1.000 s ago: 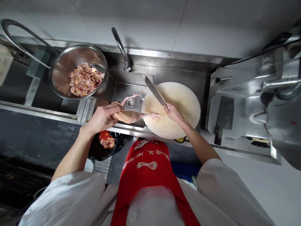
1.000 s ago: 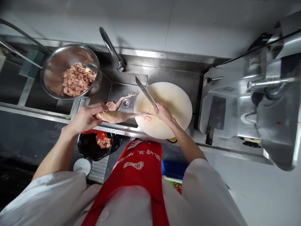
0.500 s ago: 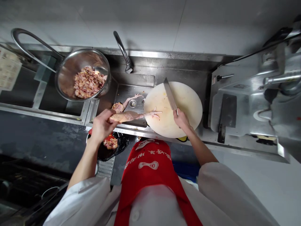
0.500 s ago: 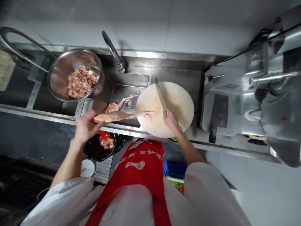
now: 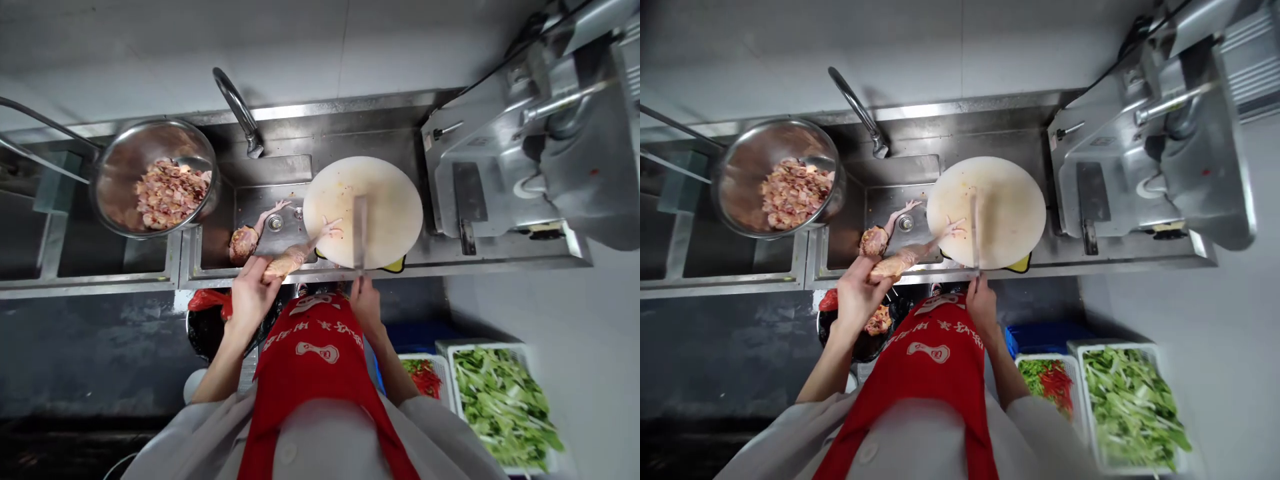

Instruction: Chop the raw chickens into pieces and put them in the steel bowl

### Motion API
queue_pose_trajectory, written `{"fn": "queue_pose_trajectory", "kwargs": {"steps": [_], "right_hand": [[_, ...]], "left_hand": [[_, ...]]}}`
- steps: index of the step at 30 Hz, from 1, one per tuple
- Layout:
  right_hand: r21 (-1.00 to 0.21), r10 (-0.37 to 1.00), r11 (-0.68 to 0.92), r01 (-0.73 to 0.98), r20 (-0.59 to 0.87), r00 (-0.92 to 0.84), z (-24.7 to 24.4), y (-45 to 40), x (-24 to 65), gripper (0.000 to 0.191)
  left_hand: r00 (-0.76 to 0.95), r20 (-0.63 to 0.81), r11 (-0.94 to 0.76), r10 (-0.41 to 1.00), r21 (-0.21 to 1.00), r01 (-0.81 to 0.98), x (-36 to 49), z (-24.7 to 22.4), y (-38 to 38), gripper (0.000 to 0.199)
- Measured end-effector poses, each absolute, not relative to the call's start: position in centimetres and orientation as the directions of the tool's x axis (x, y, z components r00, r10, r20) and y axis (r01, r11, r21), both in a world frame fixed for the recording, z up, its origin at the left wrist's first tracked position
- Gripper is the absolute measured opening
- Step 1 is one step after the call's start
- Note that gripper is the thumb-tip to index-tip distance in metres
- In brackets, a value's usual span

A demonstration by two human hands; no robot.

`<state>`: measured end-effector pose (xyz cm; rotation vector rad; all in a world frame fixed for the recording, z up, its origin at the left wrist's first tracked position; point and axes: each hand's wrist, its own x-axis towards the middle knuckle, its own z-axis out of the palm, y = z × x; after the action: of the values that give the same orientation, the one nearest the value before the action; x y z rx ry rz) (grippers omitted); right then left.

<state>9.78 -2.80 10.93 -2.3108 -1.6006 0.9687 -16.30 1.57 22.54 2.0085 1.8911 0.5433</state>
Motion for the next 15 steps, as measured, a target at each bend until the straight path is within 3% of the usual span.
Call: {"fn": "queue_pose_trajectory", "kwargs": {"steps": [3,9,15], "right_hand": [[-0.425,0.852,-0.402,0.811,-0.497,0.162,11.2,-2.8,9.7,0.032],[-0.473,0.889,-0.458,0.752,-0.253,0.382,13.9,-5.2,8.5,0.044],[-0.529,0.850,-0.500,0.686,-0.448,0.275,11.6,-7.9,3.4,0.037]], "left_hand": [[0.095,0.059,-0.112,0.994,0.495,0.861,-17.4,22.1,2.1,0.020],[0.150,0.075,-0.167,0.986,0.516,0.840,-18.8,20.9,2.5,0.016],[0.145,0.080,-0.165,0.986,0.543,0.823,-18.6,20.5,1.6,0.012]]}}
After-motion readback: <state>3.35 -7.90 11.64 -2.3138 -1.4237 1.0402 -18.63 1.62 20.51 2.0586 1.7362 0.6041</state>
